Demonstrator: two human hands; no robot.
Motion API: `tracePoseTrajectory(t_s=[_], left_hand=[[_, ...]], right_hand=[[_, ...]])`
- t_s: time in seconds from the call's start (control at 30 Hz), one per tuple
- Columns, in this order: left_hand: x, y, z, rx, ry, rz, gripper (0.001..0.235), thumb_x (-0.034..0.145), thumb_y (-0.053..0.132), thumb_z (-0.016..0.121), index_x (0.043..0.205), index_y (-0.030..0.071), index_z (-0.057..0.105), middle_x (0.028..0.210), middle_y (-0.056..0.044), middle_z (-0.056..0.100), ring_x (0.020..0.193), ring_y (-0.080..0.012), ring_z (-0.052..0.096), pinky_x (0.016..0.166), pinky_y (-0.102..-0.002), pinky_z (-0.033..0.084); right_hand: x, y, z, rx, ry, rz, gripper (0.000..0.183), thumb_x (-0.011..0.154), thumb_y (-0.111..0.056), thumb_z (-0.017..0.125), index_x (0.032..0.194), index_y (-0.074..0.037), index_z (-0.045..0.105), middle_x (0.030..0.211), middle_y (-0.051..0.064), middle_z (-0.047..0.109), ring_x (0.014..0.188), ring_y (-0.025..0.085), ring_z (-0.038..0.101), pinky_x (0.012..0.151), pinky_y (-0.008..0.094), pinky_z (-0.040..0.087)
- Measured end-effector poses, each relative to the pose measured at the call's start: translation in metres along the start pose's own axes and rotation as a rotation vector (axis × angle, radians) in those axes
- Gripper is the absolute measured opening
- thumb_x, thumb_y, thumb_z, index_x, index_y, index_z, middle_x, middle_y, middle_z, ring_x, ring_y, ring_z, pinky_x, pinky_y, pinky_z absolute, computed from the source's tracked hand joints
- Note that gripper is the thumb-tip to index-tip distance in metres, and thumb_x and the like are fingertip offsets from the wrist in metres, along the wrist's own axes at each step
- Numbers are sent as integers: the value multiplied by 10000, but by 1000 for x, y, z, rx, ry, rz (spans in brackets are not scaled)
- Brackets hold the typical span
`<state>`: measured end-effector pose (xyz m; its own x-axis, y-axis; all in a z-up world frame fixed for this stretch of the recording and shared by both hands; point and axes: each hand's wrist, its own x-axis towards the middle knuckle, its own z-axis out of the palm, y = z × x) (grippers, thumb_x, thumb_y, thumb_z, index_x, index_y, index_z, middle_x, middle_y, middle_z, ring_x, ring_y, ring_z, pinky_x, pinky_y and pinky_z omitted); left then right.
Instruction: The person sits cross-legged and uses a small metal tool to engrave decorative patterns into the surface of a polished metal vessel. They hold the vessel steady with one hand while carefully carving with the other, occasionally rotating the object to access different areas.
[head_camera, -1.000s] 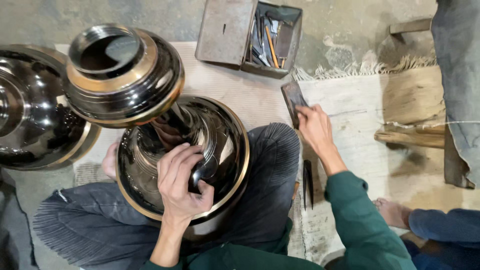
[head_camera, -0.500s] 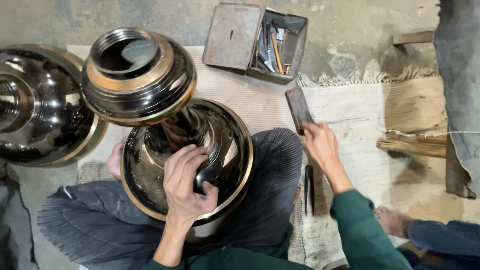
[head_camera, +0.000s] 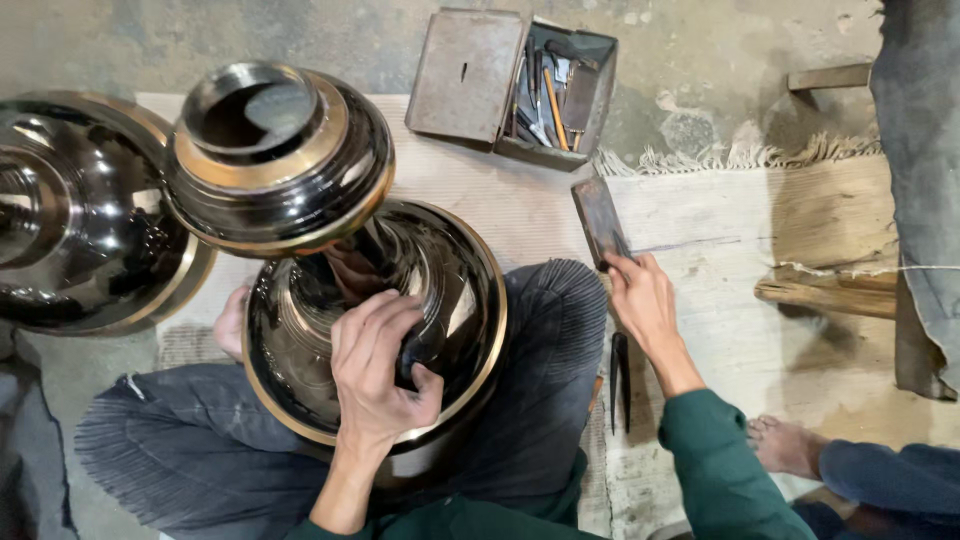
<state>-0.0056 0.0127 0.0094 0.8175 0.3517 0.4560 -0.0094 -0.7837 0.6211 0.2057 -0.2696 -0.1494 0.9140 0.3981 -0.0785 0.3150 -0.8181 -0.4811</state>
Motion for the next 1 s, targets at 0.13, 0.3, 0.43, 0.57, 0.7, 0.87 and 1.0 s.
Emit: tracePoseTrajectory(t_s=[0.13,0.3,0.43,0.57,0.7,0.87,1.0], left_hand=[[0,2,1,-9,-4,0,487,590,38,580,1070,-22,639,1131,-155,702,1154,-369,642,1011,-460,473],[2,2,-4,-72,42,-11,485,591,45,576,1067,-27,630,1137,-160,697,1152,-377,640,1041,-453,492],[-1,0,-2,-44,38,-12,508,560,40,561,1056,-31,642,1108,-167,706,1124,-385,656,1002,-455,486],[1,3,0,-48,46,3,516,562,37,562,1066,-35,646,1105,-169,704,1113,-386,657,1007,-456,496],[0,0,-3,-82,65,-16,530,575,32,552,1092,-39,649,1118,-168,704,1131,-390,652,1035,-440,515],[-4,-3,1,-57,52,-9,531,568,37,557,1085,-41,654,1122,-171,716,1140,-384,660,1020,-456,509],[-8,-2,-2,-115,139,-30,456,654,115,568,1079,-36,635,1141,-204,704,1161,-410,655,1063,-472,517]], right_hand=[[26,-2,11,37,32,-7,243,952,-140,649,1161,-130,771,1018,215,669,891,420,652,795,502,531],[11,0,-2,1,12,-45,284,928,-141,653,1188,-132,766,1008,224,659,901,417,657,808,497,533],[8,-3,3,1,-7,14,290,926,-154,651,1192,-142,763,995,216,662,901,406,665,820,491,536],[21,-2,5,-18,-2,3,260,947,-142,651,1178,-145,771,1038,205,674,914,422,656,808,506,528],[7,-1,-2,-16,-15,11,280,938,-151,649,1194,-150,763,1016,214,664,897,415,663,817,499,536],[14,6,10,-5,33,10,282,929,-144,658,1186,-132,772,1007,241,657,913,426,653,825,501,525],[29,12,14,-5,42,-46,257,948,-147,662,1177,-123,775,996,231,676,937,423,654,854,493,525]])
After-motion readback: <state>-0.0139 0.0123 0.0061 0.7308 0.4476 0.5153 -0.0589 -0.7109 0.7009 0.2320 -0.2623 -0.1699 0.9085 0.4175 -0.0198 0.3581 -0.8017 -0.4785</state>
